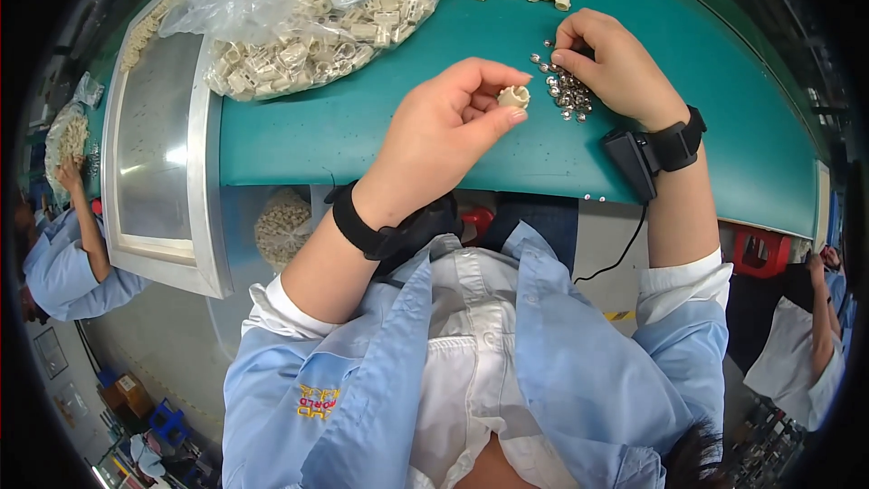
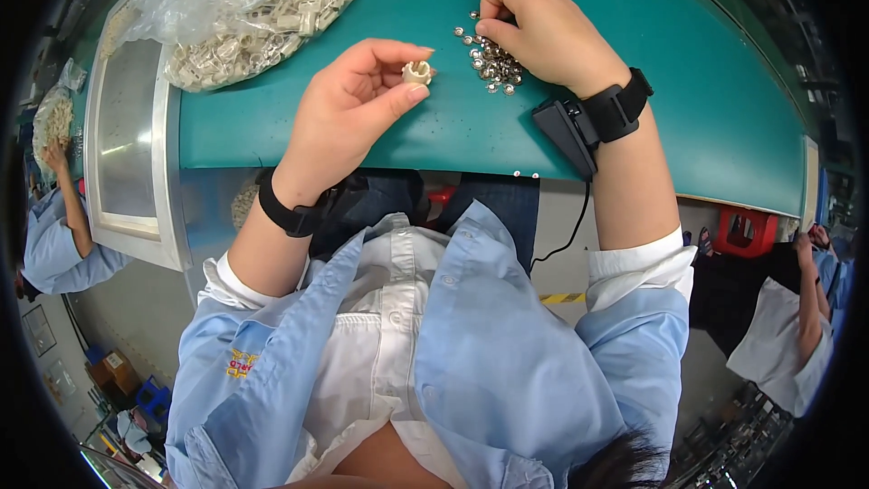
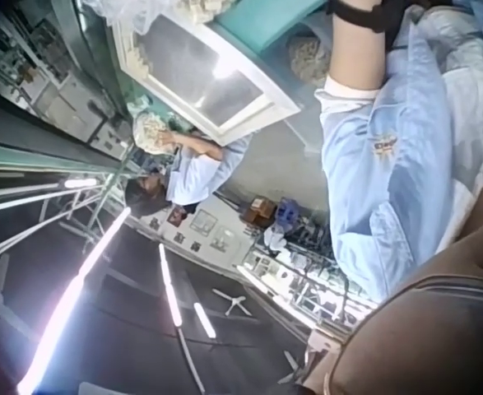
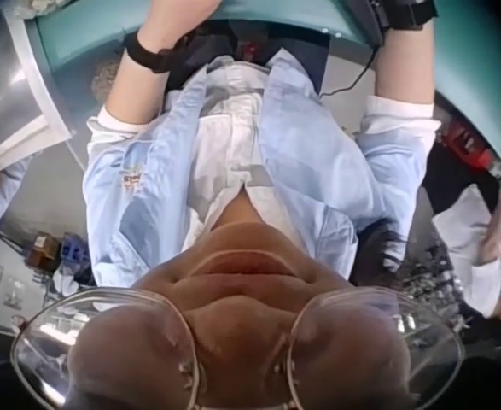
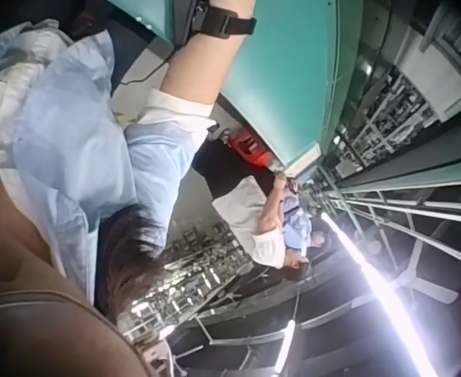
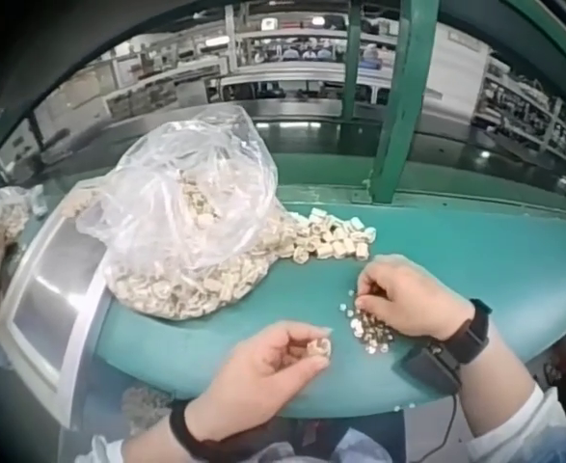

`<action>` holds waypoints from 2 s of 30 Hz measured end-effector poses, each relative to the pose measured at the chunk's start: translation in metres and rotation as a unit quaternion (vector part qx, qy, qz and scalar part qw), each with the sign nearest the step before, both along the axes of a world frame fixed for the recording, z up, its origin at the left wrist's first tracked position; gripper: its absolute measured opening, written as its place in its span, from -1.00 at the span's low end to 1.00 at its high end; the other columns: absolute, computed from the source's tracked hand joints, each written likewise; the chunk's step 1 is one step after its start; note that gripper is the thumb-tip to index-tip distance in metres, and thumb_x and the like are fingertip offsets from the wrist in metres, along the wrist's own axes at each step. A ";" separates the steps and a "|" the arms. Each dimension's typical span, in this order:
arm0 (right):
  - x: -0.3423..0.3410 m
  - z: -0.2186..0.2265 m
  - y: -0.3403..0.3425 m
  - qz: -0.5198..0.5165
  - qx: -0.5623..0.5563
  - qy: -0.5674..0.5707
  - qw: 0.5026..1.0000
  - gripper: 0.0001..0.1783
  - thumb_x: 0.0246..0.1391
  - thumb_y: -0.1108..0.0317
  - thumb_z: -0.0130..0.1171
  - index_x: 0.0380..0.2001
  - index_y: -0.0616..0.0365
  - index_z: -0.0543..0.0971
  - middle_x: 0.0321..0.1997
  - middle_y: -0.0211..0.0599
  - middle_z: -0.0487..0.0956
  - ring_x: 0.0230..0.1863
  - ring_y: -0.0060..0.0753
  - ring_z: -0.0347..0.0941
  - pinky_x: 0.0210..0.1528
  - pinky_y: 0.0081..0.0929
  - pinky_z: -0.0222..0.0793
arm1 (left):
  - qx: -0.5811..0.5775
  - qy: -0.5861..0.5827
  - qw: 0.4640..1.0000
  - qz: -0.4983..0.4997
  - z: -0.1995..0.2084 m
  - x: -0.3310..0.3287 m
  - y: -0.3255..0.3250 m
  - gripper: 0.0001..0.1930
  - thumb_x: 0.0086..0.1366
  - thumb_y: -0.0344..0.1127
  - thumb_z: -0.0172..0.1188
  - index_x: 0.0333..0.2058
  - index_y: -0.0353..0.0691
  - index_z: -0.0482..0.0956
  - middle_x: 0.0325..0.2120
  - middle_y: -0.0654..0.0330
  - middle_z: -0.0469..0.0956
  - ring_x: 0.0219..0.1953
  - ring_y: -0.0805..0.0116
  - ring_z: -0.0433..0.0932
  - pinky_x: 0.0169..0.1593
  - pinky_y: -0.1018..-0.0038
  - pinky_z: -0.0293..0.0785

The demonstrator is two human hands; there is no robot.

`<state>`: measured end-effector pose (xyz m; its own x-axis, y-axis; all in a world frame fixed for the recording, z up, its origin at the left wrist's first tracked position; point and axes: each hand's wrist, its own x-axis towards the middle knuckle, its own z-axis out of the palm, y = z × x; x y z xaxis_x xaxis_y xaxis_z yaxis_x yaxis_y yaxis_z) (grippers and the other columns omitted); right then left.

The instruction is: The person picks up a plastic housing and a metal component by hand, inserts the component into the housing, and places the assembled unit onto a metal tray.

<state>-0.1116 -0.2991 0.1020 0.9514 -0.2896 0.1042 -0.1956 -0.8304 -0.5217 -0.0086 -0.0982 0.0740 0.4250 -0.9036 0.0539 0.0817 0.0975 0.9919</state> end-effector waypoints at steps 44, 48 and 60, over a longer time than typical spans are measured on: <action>-0.009 -0.009 -0.002 -0.016 0.474 -0.115 0.873 -0.76 0.11 0.43 0.06 -0.15 0.26 0.45 -0.32 -0.33 0.47 -0.28 -0.54 0.33 -0.18 -0.63 0.26 | -0.029 -0.008 0.999 0.016 -0.004 0.011 0.010 -0.75 0.12 -0.47 0.18 -0.18 -0.27 0.51 -0.39 0.33 0.48 -0.42 0.63 0.36 -0.29 0.68 0.36; -0.009 -0.008 -0.001 -0.004 0.490 -0.137 0.861 -0.80 0.10 0.44 0.06 -0.18 0.23 0.46 -0.32 -0.32 0.47 -0.27 -0.52 0.34 -0.16 -0.59 0.27 | -0.031 -0.008 0.999 0.015 -0.005 0.011 0.010 -0.76 0.12 -0.46 0.18 -0.18 -0.27 0.51 -0.39 0.33 0.48 -0.41 0.63 0.37 -0.28 0.68 0.36; -0.011 -0.008 0.002 0.028 0.514 -0.181 0.838 -0.91 0.09 0.43 0.06 -0.33 0.18 0.43 -0.31 -0.27 0.44 -0.28 -0.46 0.29 -0.17 -0.57 0.22 | -0.029 -0.007 0.999 0.012 -0.004 0.011 0.012 -0.77 0.13 -0.48 0.17 -0.18 -0.25 0.52 -0.38 0.33 0.49 -0.39 0.63 0.39 -0.28 0.68 0.37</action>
<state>-0.1227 -0.2973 0.0936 0.9266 -0.3590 0.1122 0.1546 0.0914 -0.9837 0.0025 -0.0867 0.0695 0.4448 -0.8886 0.1122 0.0652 0.1570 0.9854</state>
